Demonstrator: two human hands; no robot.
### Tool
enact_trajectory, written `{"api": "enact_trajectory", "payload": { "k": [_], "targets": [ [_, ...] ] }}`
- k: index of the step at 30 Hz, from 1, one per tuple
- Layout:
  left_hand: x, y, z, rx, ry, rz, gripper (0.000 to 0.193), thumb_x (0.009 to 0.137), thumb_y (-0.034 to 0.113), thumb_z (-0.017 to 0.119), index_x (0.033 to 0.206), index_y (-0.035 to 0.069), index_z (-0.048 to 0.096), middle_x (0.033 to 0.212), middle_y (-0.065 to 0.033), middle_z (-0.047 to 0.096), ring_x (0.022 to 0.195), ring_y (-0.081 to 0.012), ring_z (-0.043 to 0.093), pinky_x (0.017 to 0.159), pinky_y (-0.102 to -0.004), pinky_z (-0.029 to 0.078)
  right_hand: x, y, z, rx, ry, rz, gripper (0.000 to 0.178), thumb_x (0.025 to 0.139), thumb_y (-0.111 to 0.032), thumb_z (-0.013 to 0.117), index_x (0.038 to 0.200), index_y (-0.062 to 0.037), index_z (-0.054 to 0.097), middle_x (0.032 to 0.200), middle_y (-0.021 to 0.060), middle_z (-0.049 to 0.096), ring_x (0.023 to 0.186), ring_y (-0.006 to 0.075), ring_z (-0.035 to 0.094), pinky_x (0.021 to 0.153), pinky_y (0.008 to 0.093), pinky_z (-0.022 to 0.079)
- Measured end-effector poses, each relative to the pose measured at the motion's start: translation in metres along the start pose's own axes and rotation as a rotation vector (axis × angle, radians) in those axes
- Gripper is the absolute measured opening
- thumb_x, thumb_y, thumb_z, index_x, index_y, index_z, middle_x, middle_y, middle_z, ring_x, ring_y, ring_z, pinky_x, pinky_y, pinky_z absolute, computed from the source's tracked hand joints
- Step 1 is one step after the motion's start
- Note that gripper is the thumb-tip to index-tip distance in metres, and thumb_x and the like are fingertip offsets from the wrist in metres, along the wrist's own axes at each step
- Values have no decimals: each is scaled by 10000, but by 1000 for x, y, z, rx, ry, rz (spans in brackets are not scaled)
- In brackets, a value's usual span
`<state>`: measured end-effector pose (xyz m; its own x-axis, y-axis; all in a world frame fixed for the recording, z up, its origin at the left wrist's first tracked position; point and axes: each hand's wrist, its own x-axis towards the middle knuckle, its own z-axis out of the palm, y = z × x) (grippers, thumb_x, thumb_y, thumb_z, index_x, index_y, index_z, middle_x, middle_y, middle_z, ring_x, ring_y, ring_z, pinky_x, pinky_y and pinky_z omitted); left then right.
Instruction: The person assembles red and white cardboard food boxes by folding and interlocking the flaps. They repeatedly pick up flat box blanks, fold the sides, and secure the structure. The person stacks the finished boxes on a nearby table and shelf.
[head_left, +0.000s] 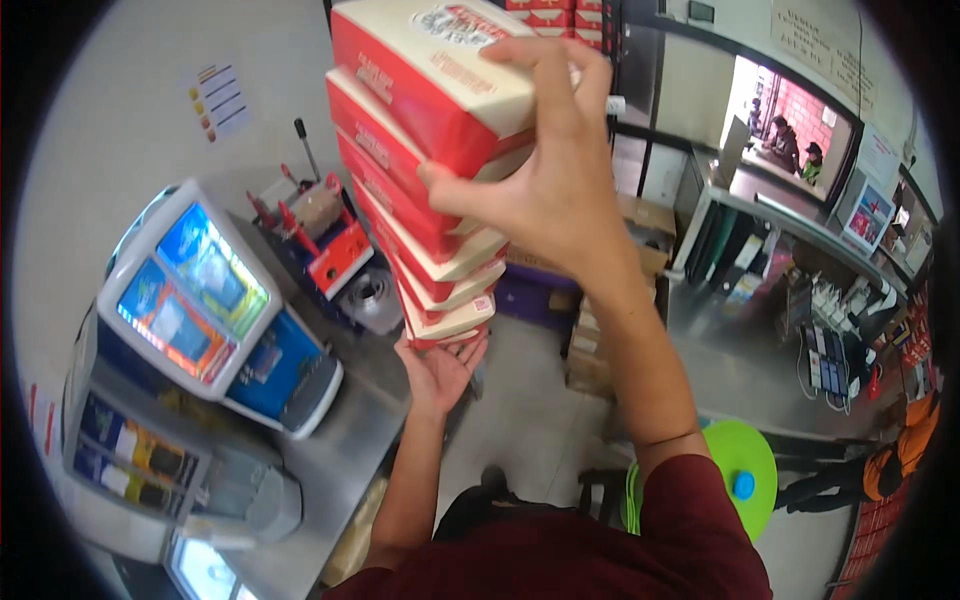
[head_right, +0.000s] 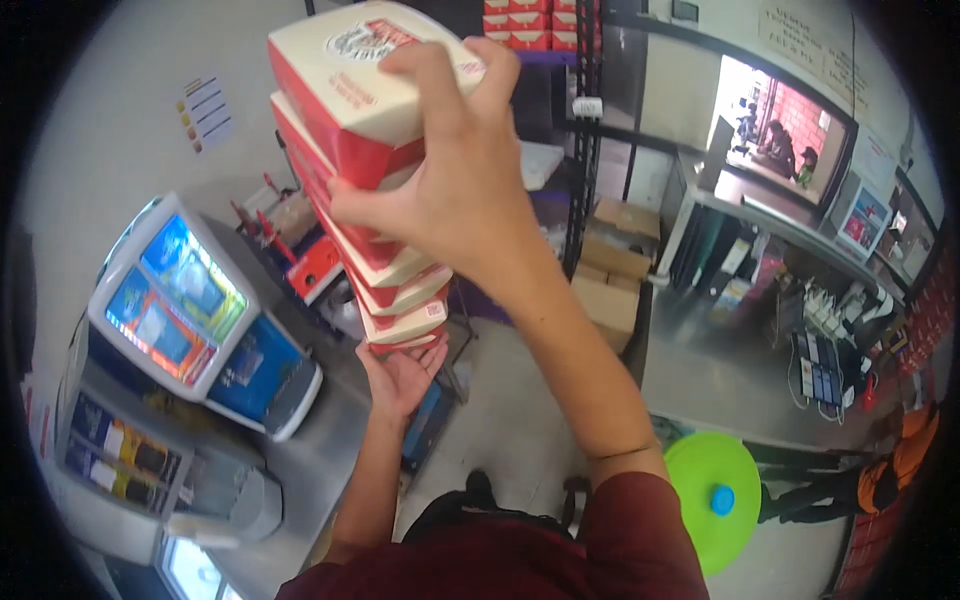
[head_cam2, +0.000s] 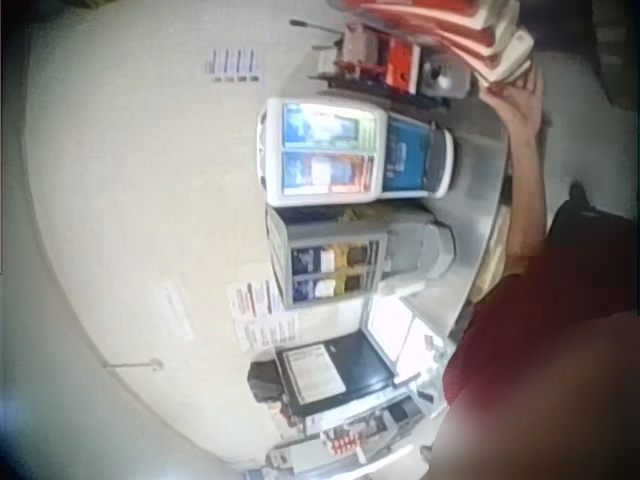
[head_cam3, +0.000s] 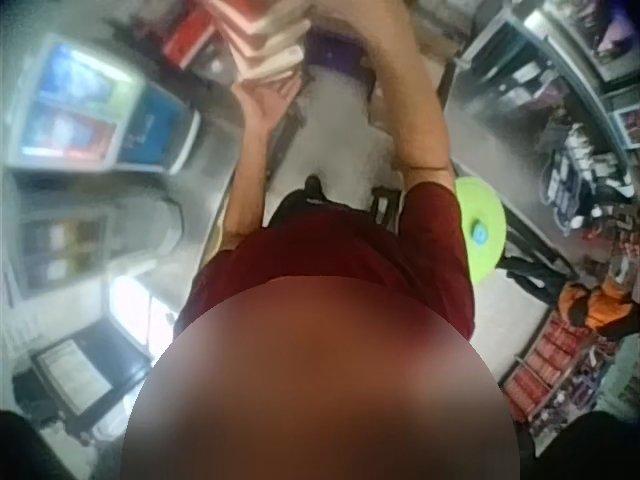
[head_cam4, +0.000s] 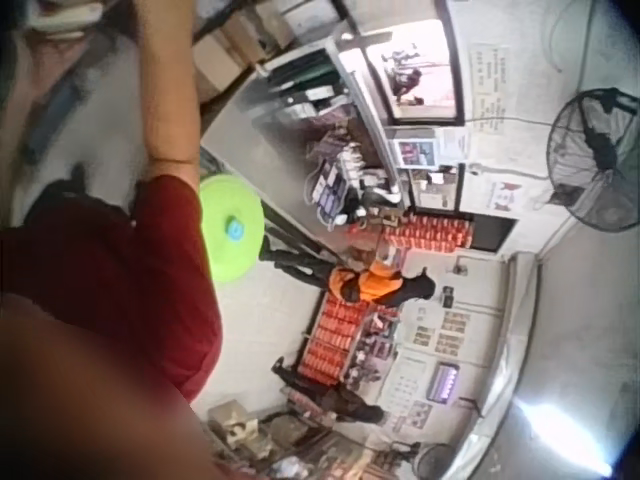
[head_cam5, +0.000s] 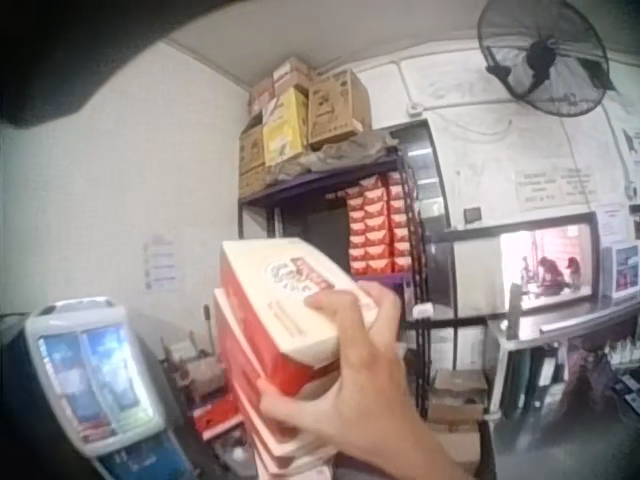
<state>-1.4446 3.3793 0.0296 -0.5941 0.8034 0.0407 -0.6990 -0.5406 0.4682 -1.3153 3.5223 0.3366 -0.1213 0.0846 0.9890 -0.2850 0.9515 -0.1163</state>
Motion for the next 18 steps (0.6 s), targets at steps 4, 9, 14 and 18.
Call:
{"api": "enact_trajectory", "payload": {
  "k": [4, 9, 14, 18],
  "targets": [
    [130, 54, 58, -61, -91, 45, 911, 909, 721, 468, 1518, 47, 395, 1518, -226, 443, 1376, -427, 454, 1173, -503, 393, 86, 64, 53, 80, -59, -3, 710, 656, -315, 845, 1236, -99, 497, 1206, 218, 471, 1209, 456, 486, 910, 553, 546],
    [280, 106, 97, -134, -264, -2, 986, 883, 764, 504, 1533, 44, 326, 1510, -224, 411, 1386, -428, 420, 1161, -498, 401, 170, 106, 99, -108, -131, -45, 764, 723, -343, 819, 1312, -78, 410, 1182, 203, 410, 1061, 423, 573, 795, 549, 622],
    [413, 133, 132, -173, -342, 21, 1036, 855, 767, 555, 1497, -5, 303, 1438, -259, 395, 1302, -447, 464, 1118, -517, 430, 235, 204, 146, -83, -206, -130, 841, 738, -390, 808, 1386, -31, 411, 1214, 254, 425, 1021, 467, 611, 742, 549, 634],
    [510, 154, 151, -112, -368, 42, 971, 899, 737, 485, 1476, -28, 328, 1407, -268, 392, 1311, -447, 466, 1032, -524, 468, 279, 279, 190, -179, -105, -288, 877, 723, -408, 815, 1395, -6, 420, 1262, 306, 444, 1056, 484, 629, 794, 467, 637]
  ]
}}
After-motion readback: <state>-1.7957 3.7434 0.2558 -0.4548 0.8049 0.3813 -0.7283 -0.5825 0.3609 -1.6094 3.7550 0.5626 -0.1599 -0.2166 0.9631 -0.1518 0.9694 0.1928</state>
